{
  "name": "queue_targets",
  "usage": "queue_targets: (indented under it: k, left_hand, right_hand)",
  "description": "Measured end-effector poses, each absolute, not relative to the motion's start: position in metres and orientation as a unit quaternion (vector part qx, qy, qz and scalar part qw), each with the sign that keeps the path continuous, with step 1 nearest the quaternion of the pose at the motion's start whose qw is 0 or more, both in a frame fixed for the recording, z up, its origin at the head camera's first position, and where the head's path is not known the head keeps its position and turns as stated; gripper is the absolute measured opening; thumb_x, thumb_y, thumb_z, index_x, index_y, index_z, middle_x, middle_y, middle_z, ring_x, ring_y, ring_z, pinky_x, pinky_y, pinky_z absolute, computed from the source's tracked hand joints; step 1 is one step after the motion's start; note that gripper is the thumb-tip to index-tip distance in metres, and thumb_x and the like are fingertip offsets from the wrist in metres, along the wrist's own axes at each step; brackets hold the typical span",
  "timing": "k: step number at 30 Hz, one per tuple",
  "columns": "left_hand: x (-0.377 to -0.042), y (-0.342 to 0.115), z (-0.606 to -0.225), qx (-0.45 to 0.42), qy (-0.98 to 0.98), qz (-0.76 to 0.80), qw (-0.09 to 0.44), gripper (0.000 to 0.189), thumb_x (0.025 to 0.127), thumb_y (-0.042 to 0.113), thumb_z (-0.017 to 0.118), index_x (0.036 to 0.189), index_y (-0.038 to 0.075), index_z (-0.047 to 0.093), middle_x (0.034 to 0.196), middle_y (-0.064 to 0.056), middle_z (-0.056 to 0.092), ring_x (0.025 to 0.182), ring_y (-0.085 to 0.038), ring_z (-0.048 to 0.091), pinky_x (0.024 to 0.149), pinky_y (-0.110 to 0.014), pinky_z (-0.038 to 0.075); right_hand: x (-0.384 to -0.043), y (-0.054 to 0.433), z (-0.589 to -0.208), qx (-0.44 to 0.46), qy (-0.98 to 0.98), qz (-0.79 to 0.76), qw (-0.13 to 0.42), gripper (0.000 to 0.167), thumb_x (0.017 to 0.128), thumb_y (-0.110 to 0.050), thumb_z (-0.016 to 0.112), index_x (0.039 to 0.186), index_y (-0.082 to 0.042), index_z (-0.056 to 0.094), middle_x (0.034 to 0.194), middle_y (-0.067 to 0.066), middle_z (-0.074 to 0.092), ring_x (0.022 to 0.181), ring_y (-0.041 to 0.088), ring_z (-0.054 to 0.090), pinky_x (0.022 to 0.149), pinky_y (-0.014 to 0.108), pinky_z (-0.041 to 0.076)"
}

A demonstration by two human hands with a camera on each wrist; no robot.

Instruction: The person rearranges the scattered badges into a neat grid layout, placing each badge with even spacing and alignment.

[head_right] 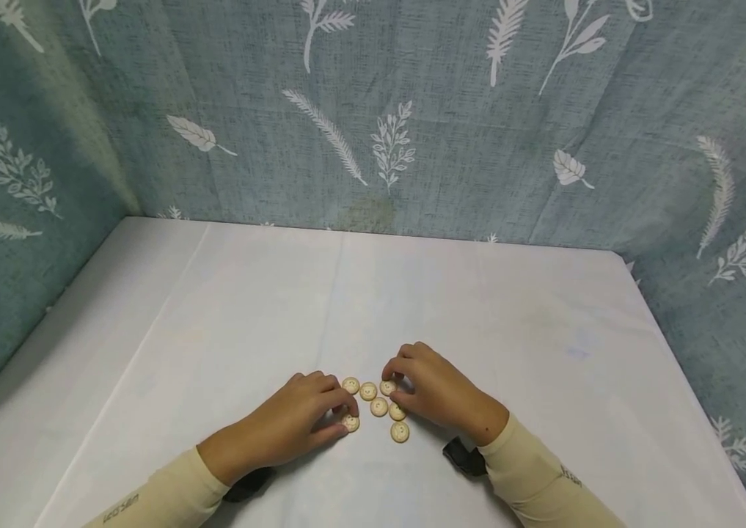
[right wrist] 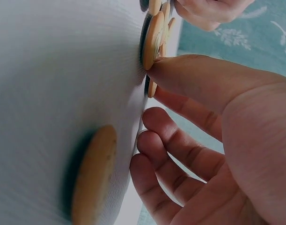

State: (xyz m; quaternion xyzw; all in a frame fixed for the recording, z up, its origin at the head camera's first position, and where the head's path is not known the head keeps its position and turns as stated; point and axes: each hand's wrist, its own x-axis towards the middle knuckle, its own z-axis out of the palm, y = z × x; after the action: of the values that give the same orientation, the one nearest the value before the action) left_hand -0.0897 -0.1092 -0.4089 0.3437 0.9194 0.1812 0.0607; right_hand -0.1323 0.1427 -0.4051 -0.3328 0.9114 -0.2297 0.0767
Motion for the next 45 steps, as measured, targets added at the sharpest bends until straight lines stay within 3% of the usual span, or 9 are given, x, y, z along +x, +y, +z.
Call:
queue_targets:
  k: [11, 22, 45]
  left_hand:
    - [-0.0909, -0.1099, -0.4079, 0.335, 0.918, 0.201, 0.072, 0.015, 0.091, 0.037, 0.073, 0.105, 0.032, 0.067, 0.094, 0.015, 0.058, 0.089, -0.002, 0.049, 0.076, -0.028, 0.036]
    - [-0.0919, -0.1118, -0.4107, 0.33, 0.917, 0.209, 0.084, 0.017, 0.091, 0.037, 0.073, 0.106, 0.032, 0.067, 0.095, 0.015, 0.058, 0.088, -0.001, 0.047, 0.076, -0.027, 0.035]
    - [-0.0922, -0.1098, -0.4153, 0.33, 0.917, 0.21, 0.074, 0.018, 0.09, 0.037, 0.074, 0.104, 0.031, 0.066, 0.092, 0.015, 0.056, 0.087, -0.002, 0.046, 0.077, -0.028, 0.034]
  right_hand:
    - [-0.1341, 0.1437, -0.403, -0.32, 0.913, -0.239, 0.088, 0.015, 0.087, -0.015, 0.077, 0.099, -0.018, 0.069, 0.098, -0.009, 0.061, 0.103, 0.013, 0.055, 0.087, 0.036, 0.049]
    - [-0.1351, 0.1437, -0.4074, -0.318, 0.915, -0.232, 0.083, 0.017, 0.087, -0.021, 0.078, 0.099, -0.019, 0.068, 0.099, -0.01, 0.059, 0.098, 0.008, 0.052, 0.085, 0.031, 0.049]
    - [-0.1356, 0.1475, -0.4025, -0.326, 0.914, -0.225, 0.087, 0.017, 0.086, -0.017, 0.078, 0.099, -0.016, 0.067, 0.093, -0.009, 0.06, 0.092, 0.009, 0.053, 0.082, 0.03, 0.05]
